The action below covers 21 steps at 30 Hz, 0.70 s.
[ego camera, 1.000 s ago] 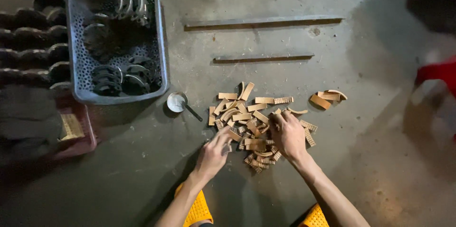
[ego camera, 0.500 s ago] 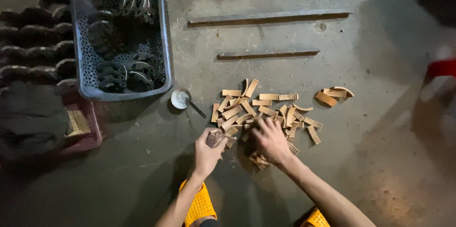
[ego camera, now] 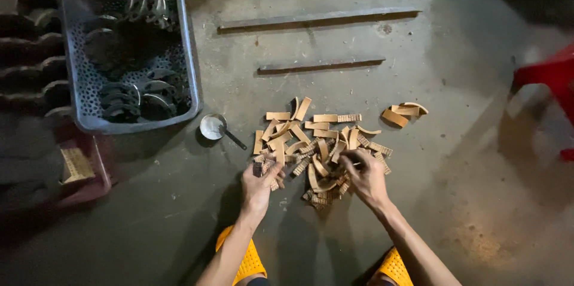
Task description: The person sorts small, curved metal pieces from a pink basket onto the floor. They then use a small metal scoop to mix a white powder with the metal pieces.
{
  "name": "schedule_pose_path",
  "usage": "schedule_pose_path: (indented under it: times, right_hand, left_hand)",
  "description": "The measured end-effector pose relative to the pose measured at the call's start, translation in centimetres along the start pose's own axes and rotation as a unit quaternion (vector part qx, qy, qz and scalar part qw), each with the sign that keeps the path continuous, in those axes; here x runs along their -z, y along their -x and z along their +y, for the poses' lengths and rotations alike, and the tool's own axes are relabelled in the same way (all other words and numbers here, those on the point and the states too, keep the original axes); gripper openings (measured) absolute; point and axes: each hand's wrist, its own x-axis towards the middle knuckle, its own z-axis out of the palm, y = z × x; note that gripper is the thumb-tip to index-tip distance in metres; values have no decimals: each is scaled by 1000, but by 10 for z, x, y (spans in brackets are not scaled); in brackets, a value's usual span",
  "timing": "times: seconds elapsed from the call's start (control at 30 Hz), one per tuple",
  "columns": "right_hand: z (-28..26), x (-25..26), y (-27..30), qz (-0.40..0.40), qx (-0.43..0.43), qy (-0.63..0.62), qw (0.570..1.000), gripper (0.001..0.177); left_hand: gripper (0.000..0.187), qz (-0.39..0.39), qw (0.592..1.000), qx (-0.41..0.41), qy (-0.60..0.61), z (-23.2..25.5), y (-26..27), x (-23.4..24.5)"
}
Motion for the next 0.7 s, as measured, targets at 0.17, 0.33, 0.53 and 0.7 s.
schedule_pose_path:
  times: [0.17,0.33,0.53,0.7]
  right_hand:
    - [1,36,8,60,-33,1,998,10]
    - [32,46,29,28,-104,64,992,10]
    - [72,12,67,-257,-233,77,935,24]
    - [19,29,53,-129,-267,-173,939,44]
  left_hand:
    - [27,6,996,-31,-77,12,5,-2]
    - [24,-55,941,-103,-319,-32,6,18]
    - [43,-297,749,-369,-462,-60,21,-16]
    - [11,-260,679,-436,-531,-75,2,-32]
